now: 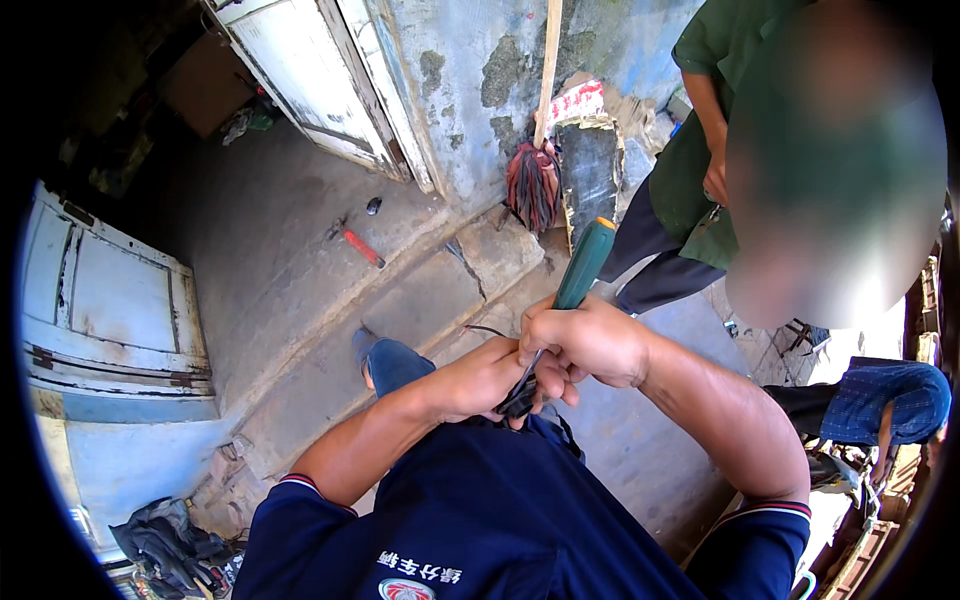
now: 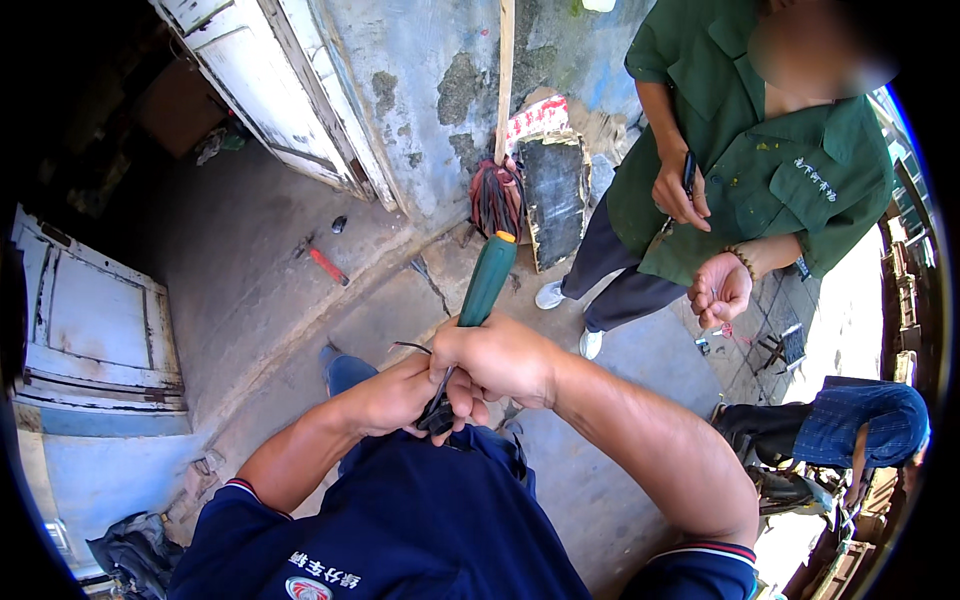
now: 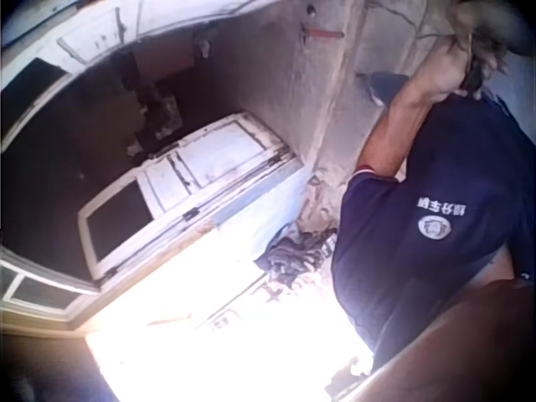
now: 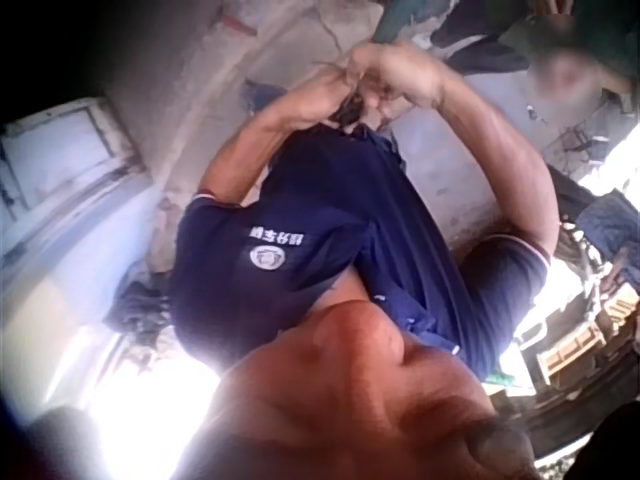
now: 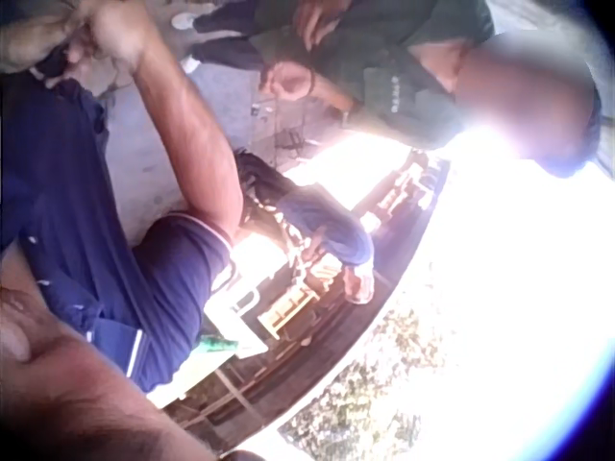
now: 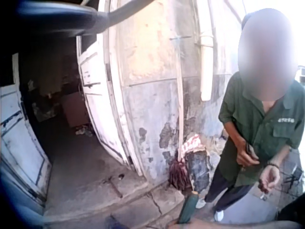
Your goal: The person uses a screwdriver to open a small black electronic component and manipulates its internal wires. The person then uses the screwdriver to tighten a screw on the component while standing near a parked electric tricycle.
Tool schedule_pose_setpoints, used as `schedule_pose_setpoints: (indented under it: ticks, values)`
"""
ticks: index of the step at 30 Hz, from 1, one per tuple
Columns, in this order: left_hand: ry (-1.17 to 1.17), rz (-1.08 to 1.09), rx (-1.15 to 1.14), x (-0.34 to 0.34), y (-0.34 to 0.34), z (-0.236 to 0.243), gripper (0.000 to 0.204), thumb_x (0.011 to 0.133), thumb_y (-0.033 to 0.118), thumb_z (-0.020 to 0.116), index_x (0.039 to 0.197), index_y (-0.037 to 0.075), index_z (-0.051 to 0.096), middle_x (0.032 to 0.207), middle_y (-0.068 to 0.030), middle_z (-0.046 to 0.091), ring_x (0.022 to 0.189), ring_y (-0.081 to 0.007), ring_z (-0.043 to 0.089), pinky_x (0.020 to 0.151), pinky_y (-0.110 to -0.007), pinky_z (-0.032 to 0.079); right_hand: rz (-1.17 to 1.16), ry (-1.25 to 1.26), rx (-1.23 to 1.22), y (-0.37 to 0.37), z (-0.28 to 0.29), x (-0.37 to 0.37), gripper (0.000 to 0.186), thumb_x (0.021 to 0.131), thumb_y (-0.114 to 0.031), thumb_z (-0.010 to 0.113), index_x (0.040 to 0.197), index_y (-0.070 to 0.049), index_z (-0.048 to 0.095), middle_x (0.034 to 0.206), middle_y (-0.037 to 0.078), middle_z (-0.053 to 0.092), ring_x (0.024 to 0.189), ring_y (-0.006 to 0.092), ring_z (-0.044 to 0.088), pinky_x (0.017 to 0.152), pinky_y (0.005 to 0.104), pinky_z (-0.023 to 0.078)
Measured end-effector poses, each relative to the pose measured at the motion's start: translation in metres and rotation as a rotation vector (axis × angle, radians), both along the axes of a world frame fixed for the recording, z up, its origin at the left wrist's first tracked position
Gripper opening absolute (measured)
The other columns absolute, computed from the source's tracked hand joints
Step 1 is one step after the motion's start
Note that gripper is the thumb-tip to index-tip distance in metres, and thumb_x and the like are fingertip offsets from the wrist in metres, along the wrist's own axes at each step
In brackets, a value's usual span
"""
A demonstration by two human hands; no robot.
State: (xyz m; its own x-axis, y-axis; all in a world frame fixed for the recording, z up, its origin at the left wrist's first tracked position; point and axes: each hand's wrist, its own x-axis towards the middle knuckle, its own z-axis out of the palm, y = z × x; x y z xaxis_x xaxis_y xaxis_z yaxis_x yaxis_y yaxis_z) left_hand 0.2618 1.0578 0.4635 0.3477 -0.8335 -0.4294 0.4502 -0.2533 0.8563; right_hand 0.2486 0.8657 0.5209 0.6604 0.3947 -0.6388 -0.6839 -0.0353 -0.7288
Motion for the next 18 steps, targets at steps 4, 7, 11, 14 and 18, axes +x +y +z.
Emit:
schedule_pose_setpoints:
  ticks: [4,7,11,14,18]
  values:
    - [0.165,0.054,-0.064,0.007,0.002,-0.001,0.067,0.109,0.059,0.031,0.106,0.002,0.066,0.083,-0.0071,0.066,0.059,-0.0124,0.064,0.042,-0.023,0.038,0.031,-0.038,0.022,0.001,-0.001,0.014,0.020,0.087,-0.017,0.057,0.082,-0.001,0.065,0.058,0.014,0.063,0.045,0.0199,0.060,0.042,0.0295,0.042]
    - [0.242,0.134,-0.181,0.014,-0.006,0.002,0.056,0.111,0.047,0.033,0.105,0.001,0.064,0.093,-0.0132,0.071,0.062,-0.0166,0.067,0.041,-0.023,0.040,0.035,-0.205,0.001,-0.005,0.023,0.018,0.019,0.087,-0.014,0.056,0.080,0.001,0.063,0.060,0.013,0.062,0.048,0.0180,0.060,0.043,0.0300,0.044]
    - [0.167,0.236,-0.205,0.014,-0.014,0.018,0.044,0.110,0.035,0.037,0.102,0.001,0.065,0.089,-0.0124,0.069,0.058,-0.0144,0.062,0.041,-0.024,0.037,0.069,-0.537,-0.071,-0.011,0.059,0.003,0.013,0.086,-0.006,0.055,0.078,0.002,0.062,0.061,0.010,0.062,0.049,0.0143,0.058,0.045,0.0280,0.044]
    - [-0.165,0.412,-0.192,-0.006,-0.027,0.000,0.037,0.109,0.037,0.045,0.097,0.005,0.061,0.078,-0.0047,0.064,0.053,-0.0079,0.050,0.047,-0.022,0.037,0.055,-0.598,-0.137,-0.013,0.067,-0.016,0.009,0.084,-0.002,0.057,0.076,0.000,0.061,0.062,0.008,0.062,0.050,0.0152,0.057,0.047,0.0296,0.044]
    - [0.009,0.507,-0.239,-0.011,-0.031,-0.011,0.038,0.109,0.042,0.049,0.101,0.007,0.060,0.082,-0.0046,0.063,0.060,-0.0094,0.054,0.051,-0.024,0.039,0.139,-1.065,-0.374,-0.019,0.045,-0.035,0.005,0.081,-0.002,0.062,0.077,-0.001,0.060,0.062,0.009,0.059,0.052,0.0205,0.059,0.053,0.0355,0.046]
